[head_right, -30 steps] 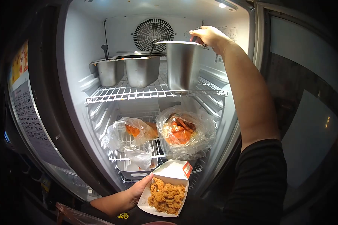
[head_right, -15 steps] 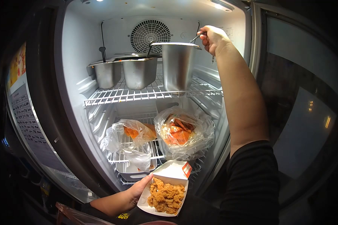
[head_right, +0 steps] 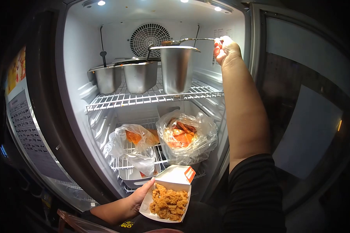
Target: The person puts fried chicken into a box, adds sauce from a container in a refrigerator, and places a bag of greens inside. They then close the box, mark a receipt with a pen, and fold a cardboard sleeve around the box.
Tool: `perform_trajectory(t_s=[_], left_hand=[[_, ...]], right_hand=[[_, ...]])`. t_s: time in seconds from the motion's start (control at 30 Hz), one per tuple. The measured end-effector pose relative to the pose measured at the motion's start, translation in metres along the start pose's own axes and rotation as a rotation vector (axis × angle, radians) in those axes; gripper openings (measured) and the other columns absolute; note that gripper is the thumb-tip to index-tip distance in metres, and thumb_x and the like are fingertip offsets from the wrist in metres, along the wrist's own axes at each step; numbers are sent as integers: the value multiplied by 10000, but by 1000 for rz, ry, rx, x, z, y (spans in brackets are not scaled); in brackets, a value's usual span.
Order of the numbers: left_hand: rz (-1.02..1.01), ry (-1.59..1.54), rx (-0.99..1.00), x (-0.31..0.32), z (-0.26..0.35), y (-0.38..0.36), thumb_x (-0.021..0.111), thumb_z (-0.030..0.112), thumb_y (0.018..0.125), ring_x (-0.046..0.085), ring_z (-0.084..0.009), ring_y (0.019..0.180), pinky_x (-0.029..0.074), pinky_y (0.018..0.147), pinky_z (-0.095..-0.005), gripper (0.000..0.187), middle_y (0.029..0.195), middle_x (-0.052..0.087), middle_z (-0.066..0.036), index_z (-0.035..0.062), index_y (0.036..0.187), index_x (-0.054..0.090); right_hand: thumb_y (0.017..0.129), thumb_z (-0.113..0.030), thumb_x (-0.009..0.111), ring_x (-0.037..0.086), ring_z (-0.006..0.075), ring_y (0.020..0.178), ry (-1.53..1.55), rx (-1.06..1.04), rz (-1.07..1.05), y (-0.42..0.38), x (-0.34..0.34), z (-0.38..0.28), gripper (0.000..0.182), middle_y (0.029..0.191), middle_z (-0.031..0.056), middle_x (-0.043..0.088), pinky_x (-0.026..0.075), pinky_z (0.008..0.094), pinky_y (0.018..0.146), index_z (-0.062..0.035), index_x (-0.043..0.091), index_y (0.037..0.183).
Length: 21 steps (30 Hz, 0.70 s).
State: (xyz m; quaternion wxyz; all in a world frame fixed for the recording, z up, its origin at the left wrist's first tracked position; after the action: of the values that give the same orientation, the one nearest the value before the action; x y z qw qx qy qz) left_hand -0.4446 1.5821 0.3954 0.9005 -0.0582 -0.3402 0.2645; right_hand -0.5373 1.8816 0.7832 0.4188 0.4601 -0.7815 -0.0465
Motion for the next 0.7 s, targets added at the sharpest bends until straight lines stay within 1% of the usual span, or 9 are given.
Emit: perform_trajectory(t_s=[0.07,0.17,0.27,0.37,0.47,0.5,0.57,0.63,0.7], left_hand=[[-7,-4,3,1,-1,-1,267,444,922,470,-288,1124,415,921,-407,558,1265,416,-175,53,1319,268],[-12,-5,-8,1,-2,-1,258,451,921,464,-292,1129,406,929,-411,563,1268,414,-176,55,1321,267],[-40,-27,-23,1,-5,-1,251,454,921,449,-300,1143,391,941,-422,562,1278,405,-174,62,1324,265],[-56,-45,-27,12,-2,-6,248,459,918,433,-309,1158,374,953,-437,563,1295,386,-170,73,1328,262],[-105,-58,30,17,1,-3,247,490,905,447,-311,1142,374,949,-433,594,1276,409,-179,63,1316,291],[-129,-69,27,15,0,1,232,494,905,429,-317,1160,359,962,-443,599,1294,391,-172,70,1326,276],[-173,-87,43,22,4,3,222,501,904,414,-322,1172,349,969,-449,605,1307,376,-168,76,1332,269],[-224,-113,33,26,6,8,207,516,900,387,-332,1192,328,980,-464,614,1331,343,-162,92,1342,256],[-187,-88,40,27,8,11,204,532,893,372,-336,1201,318,981,-473,626,1342,328,-159,101,1343,258]], right_hand=[[850,-135,440,497,104,506,67,-46,56,-2,-5,-3,100,652,47,530,391,187,401,-46,462,811],[833,-90,443,481,102,452,170,-78,123,-5,-10,-7,119,599,41,520,411,182,379,-44,487,732],[831,-88,452,497,100,469,199,-129,168,-14,-15,-14,117,615,48,539,424,179,389,-41,490,731],[814,-74,484,520,102,489,224,-144,161,-14,-20,-20,86,637,52,558,442,178,404,-36,506,740],[796,-55,510,543,107,509,318,-151,159,-23,-20,-26,58,635,49,561,456,181,416,-34,525,744],[831,-87,473,540,115,534,291,-172,151,-26,-20,-30,92,675,61,571,465,192,452,-24,527,791],[790,-47,517,557,109,542,322,-175,122,-33,-20,-36,38,661,48,574,475,184,445,-39,532,756],[759,-28,556,574,106,565,318,-187,82,-38,-23,-41,41,663,41,586,488,181,450,-51,538,730],[755,-32,575,576,109,574,302,-191,-37,-49,-25,-45,41,668,46,589,490,182,463,-49,543,734]])
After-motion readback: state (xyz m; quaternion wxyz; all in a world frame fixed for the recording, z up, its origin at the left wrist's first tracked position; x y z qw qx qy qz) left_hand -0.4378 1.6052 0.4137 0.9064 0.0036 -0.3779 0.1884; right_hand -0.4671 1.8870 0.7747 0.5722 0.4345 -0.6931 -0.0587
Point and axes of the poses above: each hand's wrist, its own y-axis towards the middle knuckle, its own x-axis out of the palm, z = x × y, the point moved 8 cm from there along y, towards the middle knuckle
